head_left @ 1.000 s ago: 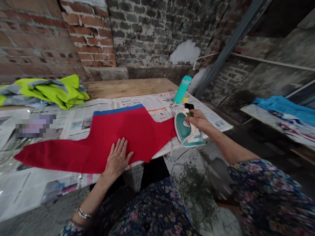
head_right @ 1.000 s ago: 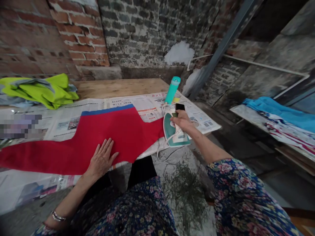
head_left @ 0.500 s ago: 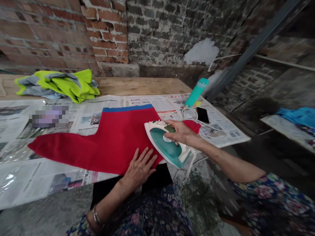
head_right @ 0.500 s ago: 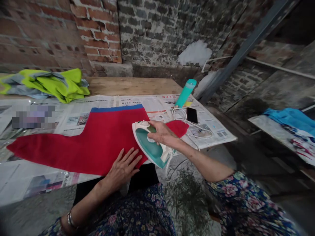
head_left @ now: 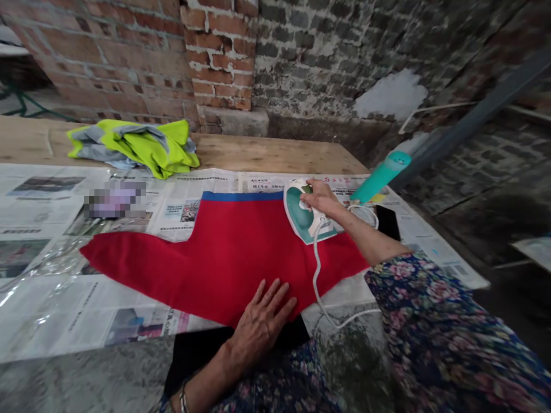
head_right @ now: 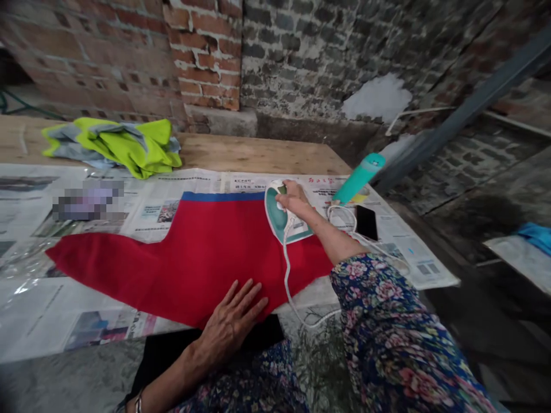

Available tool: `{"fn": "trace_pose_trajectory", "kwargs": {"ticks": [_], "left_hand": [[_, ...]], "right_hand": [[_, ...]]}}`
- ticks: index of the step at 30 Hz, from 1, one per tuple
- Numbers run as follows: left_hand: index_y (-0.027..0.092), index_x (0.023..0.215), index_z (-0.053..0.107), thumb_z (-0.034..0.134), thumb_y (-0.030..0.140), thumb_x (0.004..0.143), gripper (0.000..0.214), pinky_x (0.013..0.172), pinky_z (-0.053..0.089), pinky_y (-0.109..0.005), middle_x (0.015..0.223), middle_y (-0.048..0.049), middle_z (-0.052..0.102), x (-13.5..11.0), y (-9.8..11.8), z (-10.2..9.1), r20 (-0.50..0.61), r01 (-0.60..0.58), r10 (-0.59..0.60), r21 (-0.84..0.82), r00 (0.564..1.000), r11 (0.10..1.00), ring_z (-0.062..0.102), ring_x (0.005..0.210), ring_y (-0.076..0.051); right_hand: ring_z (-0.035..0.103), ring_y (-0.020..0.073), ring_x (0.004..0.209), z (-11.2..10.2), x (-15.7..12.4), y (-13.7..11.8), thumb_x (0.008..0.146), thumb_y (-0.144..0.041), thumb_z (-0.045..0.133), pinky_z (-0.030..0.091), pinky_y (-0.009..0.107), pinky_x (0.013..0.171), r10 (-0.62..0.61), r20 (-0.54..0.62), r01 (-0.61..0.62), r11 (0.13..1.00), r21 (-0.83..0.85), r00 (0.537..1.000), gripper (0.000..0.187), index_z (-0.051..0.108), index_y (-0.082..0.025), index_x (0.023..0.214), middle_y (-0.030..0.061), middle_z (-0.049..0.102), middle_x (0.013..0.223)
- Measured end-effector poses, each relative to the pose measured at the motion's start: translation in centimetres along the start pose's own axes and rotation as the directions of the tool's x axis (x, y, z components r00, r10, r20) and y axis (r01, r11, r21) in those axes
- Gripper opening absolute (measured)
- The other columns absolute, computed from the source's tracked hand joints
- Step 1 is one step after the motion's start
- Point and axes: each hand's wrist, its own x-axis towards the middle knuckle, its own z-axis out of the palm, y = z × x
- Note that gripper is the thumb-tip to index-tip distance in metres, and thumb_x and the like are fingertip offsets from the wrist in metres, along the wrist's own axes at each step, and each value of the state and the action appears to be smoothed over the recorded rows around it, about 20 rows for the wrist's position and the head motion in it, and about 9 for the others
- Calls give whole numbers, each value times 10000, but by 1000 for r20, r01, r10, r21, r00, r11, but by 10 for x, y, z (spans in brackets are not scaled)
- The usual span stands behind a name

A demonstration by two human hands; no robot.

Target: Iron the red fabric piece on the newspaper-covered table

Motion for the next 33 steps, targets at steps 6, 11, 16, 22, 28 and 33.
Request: {"fn": "trace_pose_trajectory", "kwargs": {"ticks": [6,11,16,22,28,33], "left_hand": [[191,1433,697,550,187,1081,381,1217,569,-486,1460,-164,763,-24,-17,-29,-218,180,-179,-16,959,984,673,1451,-276],[211,1415,731,574,241,1083,369,1166,569,-596,1456,-170,767,-68,-50,-62,-305,509,-425,294,852,809,691,1415,-380],[163,1470,690,608,380,1090,445,1039,618,-502,1526,-211,713,-97,-54,-78,-323,615,-524,394,788,683,677,1416,-407],[149,1472,611,630,437,1088,480,1014,610,-461,1416,-212,755,-101,-52,-81,-404,614,-482,317,777,723,725,1278,-354],[195,1154,648,717,362,1040,213,863,614,-404,1041,-113,740,-109,-54,-80,-518,621,-447,228,730,750,735,990,-281],[226,1179,699,742,127,988,220,966,612,-395,982,-42,791,-118,-57,-81,-490,455,-286,269,823,849,747,990,-242]], "right_hand": [[619,187,544,11,-2,-39,741,-197,641,503,287,577,-114,286,80,989,127,951,489,718,-183,1224,-50,627,624],[593,159,521,41,0,-87,704,-134,628,460,262,550,-187,388,122,975,186,902,281,680,-202,971,-57,605,597],[622,180,573,64,11,-126,730,-141,637,454,275,579,-201,333,157,975,155,921,281,699,-187,1000,-33,613,627],[644,181,667,63,-24,-151,720,-162,646,494,288,634,-434,386,355,898,261,814,467,748,-166,1176,15,724,847],[704,210,948,73,-87,-156,765,-126,666,537,319,836,-651,486,450,757,473,583,567,772,-200,1317,60,802,1103],[691,194,900,95,-92,-167,809,-125,668,510,295,780,-721,519,525,691,496,459,661,695,-158,1469,78,810,1119]]}}
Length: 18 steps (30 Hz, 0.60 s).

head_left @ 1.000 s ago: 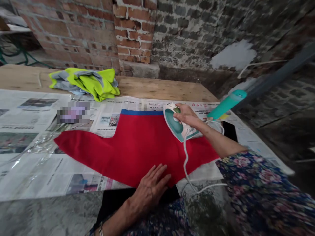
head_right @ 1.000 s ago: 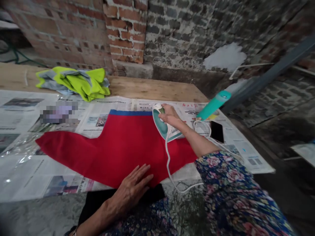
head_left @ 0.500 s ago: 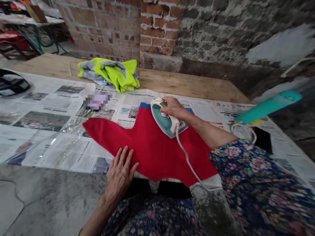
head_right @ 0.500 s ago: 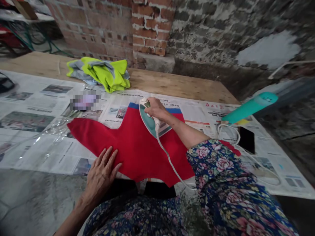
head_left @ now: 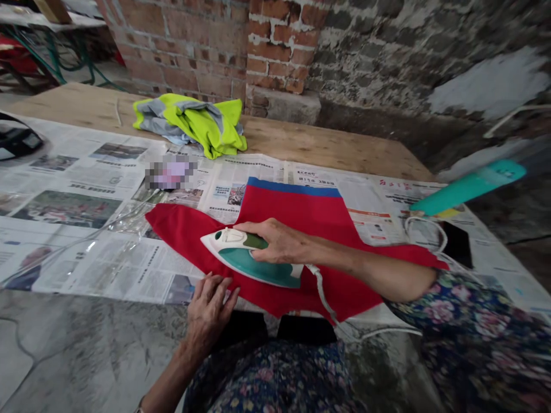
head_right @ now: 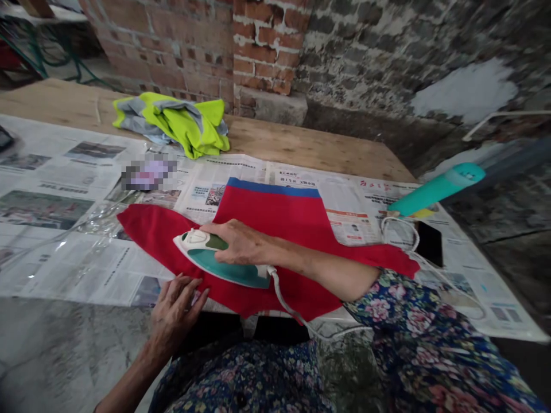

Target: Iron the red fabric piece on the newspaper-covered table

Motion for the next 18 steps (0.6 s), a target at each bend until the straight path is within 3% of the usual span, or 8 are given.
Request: {"fn": "trace_pose_trajectory", "kwargs": {"ticks": [5,8,11,15,18], "left_hand": [[256,1082,742,668,38,999,245,1043,622,-439,1006,-19,825,3,0,-3,-1,-135,135,44,991,990,767,962,-214],[234,1104,743,693,58,999,211,1031,631,-417,963,-18,828,4,2,0,-40,-81,82,17,996,997,773,924,-205],[220,1157,745,728,105,997,198,1002,638,-385,926,-13,822,2,3,4,-65,7,-10,-43,998,999,777,883,-198],[221,1167,745,743,133,995,193,1000,636,-380,950,-23,824,-1,2,8,-77,29,-34,-65,996,997,786,896,-203],[213,1167,742,753,146,990,189,991,639,-373,989,-40,824,-1,1,9,-92,51,-58,-80,994,996,785,918,-205]], "right_hand": [[667,198,897,-5,45,-3,793,-96,671,497,300,792,-165,104,176,979,-108,981,583,723,-130,1373,78,794,1097],[662,213,923,-2,77,-9,793,-98,660,505,317,837,-213,128,229,965,-128,969,539,717,-141,1327,71,784,1079],[661,233,969,5,106,-15,783,-125,680,511,323,858,-191,92,203,969,-139,977,516,692,-149,1298,81,773,1104],[657,244,944,7,134,-23,822,-194,662,512,317,818,-116,49,121,985,-127,992,342,686,-190,1163,62,759,1047],[663,266,993,4,144,-26,823,-214,657,526,325,826,-4,-75,-5,992,-124,997,336,683,-205,1159,76,755,1108]]}}
